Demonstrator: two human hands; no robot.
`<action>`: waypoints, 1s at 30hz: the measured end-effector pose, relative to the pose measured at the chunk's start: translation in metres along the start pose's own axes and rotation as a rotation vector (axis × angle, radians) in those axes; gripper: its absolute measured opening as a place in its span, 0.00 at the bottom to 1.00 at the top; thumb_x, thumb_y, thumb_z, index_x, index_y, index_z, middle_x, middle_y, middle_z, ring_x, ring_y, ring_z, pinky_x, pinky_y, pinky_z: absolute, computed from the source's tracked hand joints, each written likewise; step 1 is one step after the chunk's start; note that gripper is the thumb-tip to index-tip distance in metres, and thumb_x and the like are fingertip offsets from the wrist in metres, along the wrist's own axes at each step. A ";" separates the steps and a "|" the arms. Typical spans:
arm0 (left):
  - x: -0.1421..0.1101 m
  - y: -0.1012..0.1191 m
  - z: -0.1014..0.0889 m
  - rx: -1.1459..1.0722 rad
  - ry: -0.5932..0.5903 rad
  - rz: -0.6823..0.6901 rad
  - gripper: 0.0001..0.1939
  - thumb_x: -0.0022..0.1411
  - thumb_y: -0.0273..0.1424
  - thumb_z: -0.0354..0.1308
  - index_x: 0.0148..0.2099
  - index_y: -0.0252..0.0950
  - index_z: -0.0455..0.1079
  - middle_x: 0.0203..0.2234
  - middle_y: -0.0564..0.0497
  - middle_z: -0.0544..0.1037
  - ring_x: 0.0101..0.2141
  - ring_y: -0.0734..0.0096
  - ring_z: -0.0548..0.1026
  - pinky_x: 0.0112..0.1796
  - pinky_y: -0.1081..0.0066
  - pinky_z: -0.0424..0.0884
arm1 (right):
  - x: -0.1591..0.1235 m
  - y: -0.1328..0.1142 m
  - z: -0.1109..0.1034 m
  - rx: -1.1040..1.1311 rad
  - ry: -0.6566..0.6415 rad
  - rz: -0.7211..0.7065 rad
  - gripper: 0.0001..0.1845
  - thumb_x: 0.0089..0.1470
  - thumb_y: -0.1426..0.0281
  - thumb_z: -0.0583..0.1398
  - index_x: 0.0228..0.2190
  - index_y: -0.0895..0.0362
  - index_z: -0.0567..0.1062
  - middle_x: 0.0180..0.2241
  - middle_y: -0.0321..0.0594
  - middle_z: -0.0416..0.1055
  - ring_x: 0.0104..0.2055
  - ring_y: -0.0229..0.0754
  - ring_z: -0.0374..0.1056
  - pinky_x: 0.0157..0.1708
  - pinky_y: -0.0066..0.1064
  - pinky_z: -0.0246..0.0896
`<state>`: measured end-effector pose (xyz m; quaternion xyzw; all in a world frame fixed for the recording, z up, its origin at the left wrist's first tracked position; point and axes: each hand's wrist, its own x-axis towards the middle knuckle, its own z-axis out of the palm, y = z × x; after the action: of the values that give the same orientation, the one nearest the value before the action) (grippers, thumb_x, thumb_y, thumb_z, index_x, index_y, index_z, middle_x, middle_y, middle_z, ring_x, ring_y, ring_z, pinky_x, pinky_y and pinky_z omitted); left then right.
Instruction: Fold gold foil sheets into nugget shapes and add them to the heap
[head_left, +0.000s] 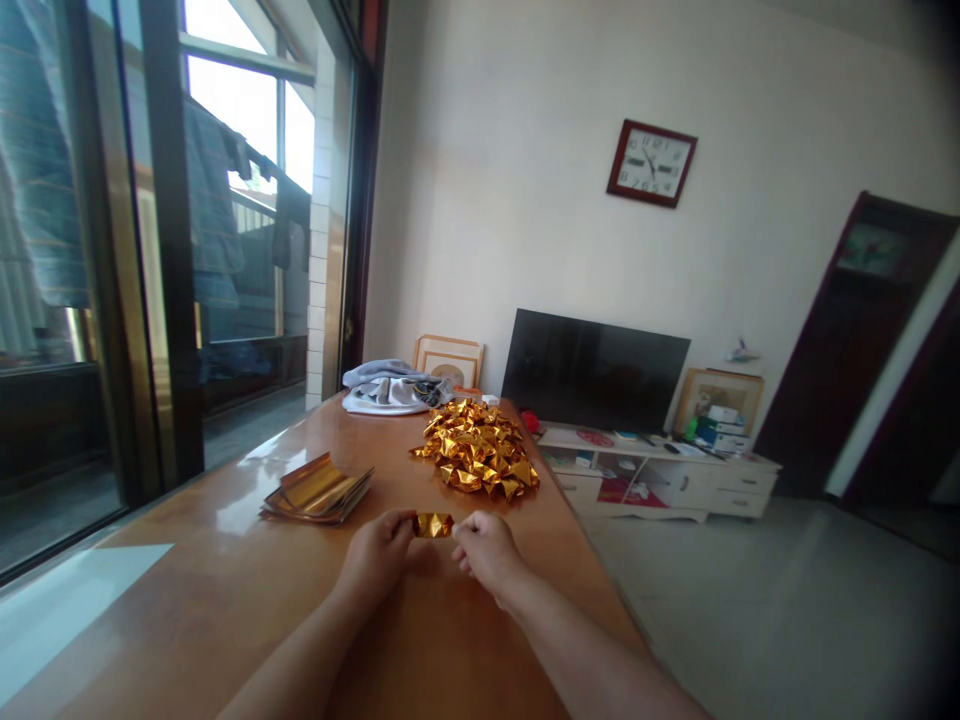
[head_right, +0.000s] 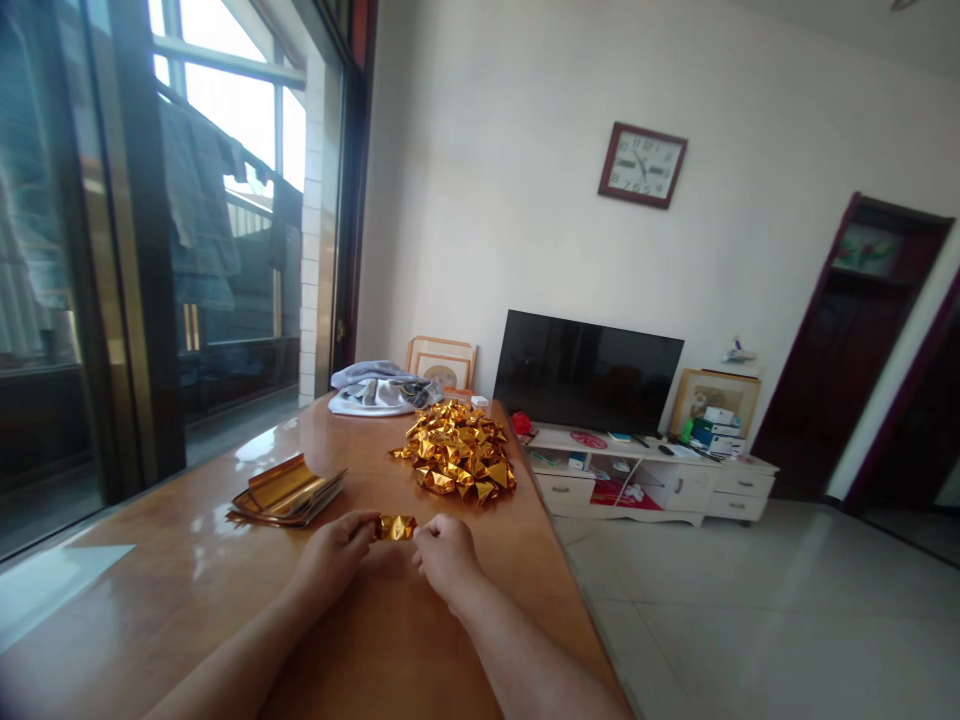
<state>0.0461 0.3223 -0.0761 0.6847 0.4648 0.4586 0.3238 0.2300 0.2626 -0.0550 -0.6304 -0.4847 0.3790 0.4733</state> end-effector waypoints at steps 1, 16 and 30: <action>0.000 0.000 0.000 0.011 0.001 0.004 0.17 0.60 0.41 0.56 0.44 0.38 0.80 0.35 0.46 0.84 0.33 0.57 0.81 0.34 0.68 0.72 | 0.001 0.000 0.000 -0.007 0.001 -0.001 0.10 0.57 0.63 0.59 0.29 0.56 0.70 0.21 0.35 0.73 0.18 0.34 0.62 0.19 0.24 0.52; 0.003 -0.002 -0.002 0.066 0.006 -0.009 0.18 0.61 0.41 0.56 0.46 0.39 0.80 0.38 0.46 0.85 0.36 0.54 0.82 0.37 0.66 0.73 | 0.022 0.005 0.001 -0.130 -0.014 -0.091 0.13 0.57 0.64 0.58 0.24 0.57 0.72 0.18 0.35 0.71 0.20 0.36 0.64 0.23 0.25 0.55; 0.011 -0.002 -0.021 -0.031 0.165 -0.100 0.29 0.60 0.51 0.57 0.52 0.33 0.77 0.43 0.41 0.83 0.39 0.53 0.81 0.37 0.64 0.74 | 0.074 -0.027 -0.049 -0.052 0.261 -0.139 0.14 0.53 0.64 0.57 0.19 0.56 0.68 0.15 0.34 0.66 0.19 0.37 0.61 0.20 0.26 0.50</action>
<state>0.0277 0.3334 -0.0670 0.6154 0.5166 0.5037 0.3174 0.2868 0.3258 -0.0176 -0.6513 -0.4714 0.2474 0.5407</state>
